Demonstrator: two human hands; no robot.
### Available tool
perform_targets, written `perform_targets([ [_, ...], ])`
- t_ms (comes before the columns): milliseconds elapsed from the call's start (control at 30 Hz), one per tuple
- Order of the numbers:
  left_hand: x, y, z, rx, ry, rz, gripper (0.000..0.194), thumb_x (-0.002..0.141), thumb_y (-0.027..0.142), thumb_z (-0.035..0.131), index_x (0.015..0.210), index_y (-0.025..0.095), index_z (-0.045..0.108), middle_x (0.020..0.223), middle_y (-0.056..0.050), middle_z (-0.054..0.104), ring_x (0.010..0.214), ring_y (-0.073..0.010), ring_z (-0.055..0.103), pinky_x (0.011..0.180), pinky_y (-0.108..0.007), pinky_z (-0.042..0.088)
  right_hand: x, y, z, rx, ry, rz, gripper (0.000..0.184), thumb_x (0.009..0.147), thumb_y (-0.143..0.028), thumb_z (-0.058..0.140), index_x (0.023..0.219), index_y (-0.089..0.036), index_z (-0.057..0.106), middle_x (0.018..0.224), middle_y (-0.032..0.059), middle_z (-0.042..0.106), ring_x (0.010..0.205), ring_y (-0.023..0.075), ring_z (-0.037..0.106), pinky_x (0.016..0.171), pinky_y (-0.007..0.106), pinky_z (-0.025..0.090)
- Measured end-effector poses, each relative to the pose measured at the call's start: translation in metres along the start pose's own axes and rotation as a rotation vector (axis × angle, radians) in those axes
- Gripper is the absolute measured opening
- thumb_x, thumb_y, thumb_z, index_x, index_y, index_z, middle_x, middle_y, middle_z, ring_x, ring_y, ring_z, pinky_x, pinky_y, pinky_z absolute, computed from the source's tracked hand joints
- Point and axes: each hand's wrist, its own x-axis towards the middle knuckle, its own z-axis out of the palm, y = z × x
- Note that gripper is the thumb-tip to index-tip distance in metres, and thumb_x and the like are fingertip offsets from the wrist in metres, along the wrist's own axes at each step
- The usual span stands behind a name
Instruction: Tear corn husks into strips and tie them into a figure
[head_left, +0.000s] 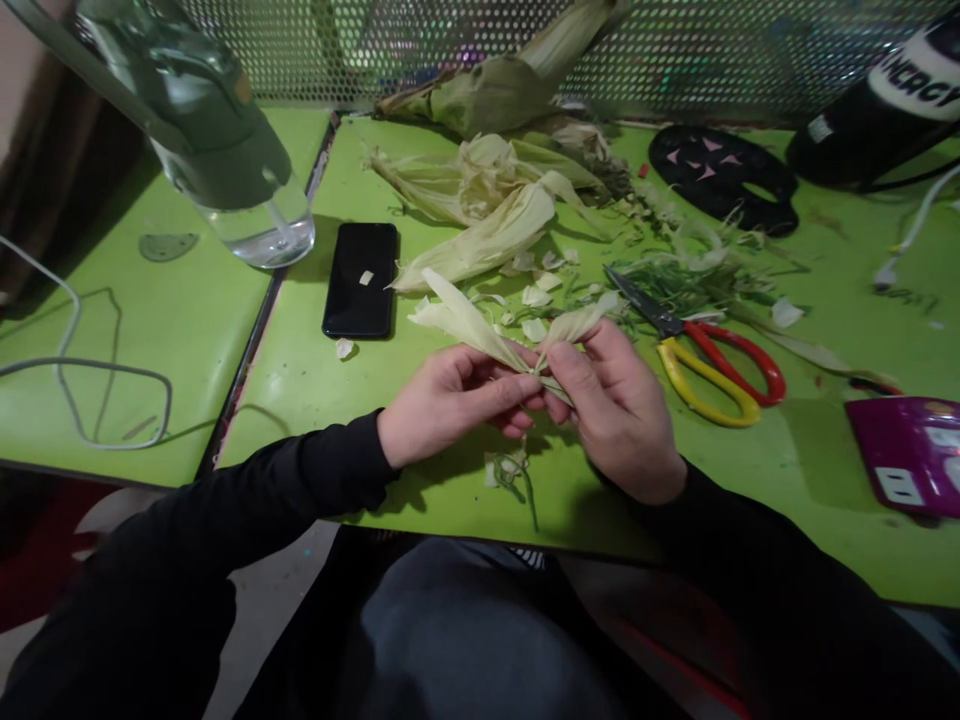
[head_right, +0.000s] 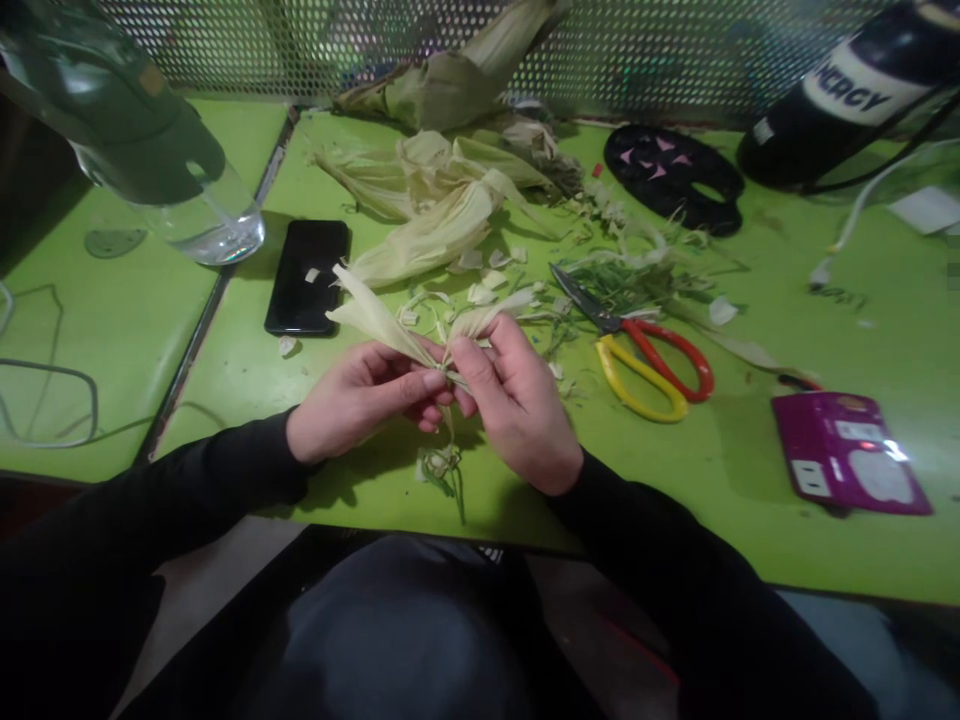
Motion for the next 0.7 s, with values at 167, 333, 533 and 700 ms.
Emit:
perform_targets([
  [167,0.002,-0.001,0.0,-0.024,-0.007,-0.002,0.034,0.078,0.041,0.079,0.087,0.01,0.068,0.078,-0.005,0.074,0.063,-0.0078,0.064,0.067,-0.022,0.057,0.0,0.004,0.002,0.024,0.011,-0.015,0.023,0.096,-0.049,0.054,0.092,-0.027,0.053,0.065,-0.0031,0.051,0.048,0.0122,0.049,0.044,0.029,0.041],
  [333,0.002,-0.001,0.002,-0.046,0.039,0.008,0.035,0.082,0.044,0.075,0.084,0.01,0.069,0.074,-0.004,0.073,0.063,-0.0083,0.066,0.067,-0.023,0.058,-0.001,0.011,0.007,0.153,0.083,-0.124,0.02,0.096,-0.045,0.057,0.091,-0.025,0.055,0.067,-0.0041,0.051,0.047,0.0084,0.046,0.041,0.024,0.042],
  [533,0.001,0.003,0.004,-0.048,0.087,-0.04,0.025,0.083,0.032,0.075,0.078,0.01,0.065,0.065,0.0,0.067,0.057,-0.0064,0.063,0.062,-0.02,0.057,-0.001,0.01,0.009,0.191,0.1,-0.111,0.02,0.094,-0.046,0.06,0.094,-0.026,0.057,0.077,-0.0007,0.062,0.059,0.0125,0.061,0.048,0.025,0.054],
  [700,0.002,0.002,0.005,-0.047,0.079,-0.006,0.026,0.08,0.032,0.077,0.078,0.012,0.061,0.061,0.003,0.064,0.052,-0.0049,0.06,0.057,-0.017,0.054,-0.001,0.009,0.008,0.2,0.03,-0.14,0.014,0.097,-0.041,0.056,0.104,-0.029,0.057,0.082,-0.0011,0.068,0.064,0.0147,0.068,0.054,0.027,0.059],
])
